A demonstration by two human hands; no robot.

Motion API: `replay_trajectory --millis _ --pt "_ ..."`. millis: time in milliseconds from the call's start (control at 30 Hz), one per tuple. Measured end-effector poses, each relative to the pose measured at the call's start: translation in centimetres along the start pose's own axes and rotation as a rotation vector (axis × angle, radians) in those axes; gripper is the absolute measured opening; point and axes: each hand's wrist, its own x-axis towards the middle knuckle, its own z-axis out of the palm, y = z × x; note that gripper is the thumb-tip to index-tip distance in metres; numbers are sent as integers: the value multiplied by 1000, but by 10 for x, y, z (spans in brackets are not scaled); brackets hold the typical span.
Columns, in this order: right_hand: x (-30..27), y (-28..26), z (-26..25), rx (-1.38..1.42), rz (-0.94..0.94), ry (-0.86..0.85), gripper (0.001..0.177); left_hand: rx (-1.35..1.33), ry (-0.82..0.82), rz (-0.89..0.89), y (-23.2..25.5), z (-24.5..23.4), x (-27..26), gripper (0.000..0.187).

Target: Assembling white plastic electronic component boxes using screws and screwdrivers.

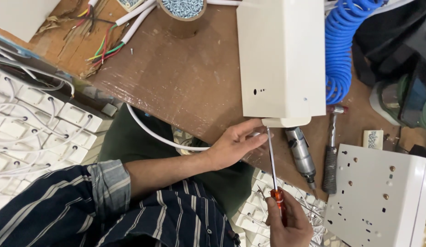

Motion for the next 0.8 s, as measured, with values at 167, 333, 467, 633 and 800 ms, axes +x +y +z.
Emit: replay_trajectory --millis 167,333,467,633,800 --pt "-6 10 4 100 43 -31 36 107 -20 -1 4 0 1 54" --pt "-4 7 5 93 38 -28 35 88 -17 21 -3 -3 1 53" --pt "-10 -6 11 91 173 -31 33 45 -21 5 -4 -4 1 52" --pt "-10 -2 12 18 -33 -48 33 41 -20 -28 3 -4 2 49" --pt "1 -9 2 164 184 -246 35 -10 -39 -71 9 -6 0 37"
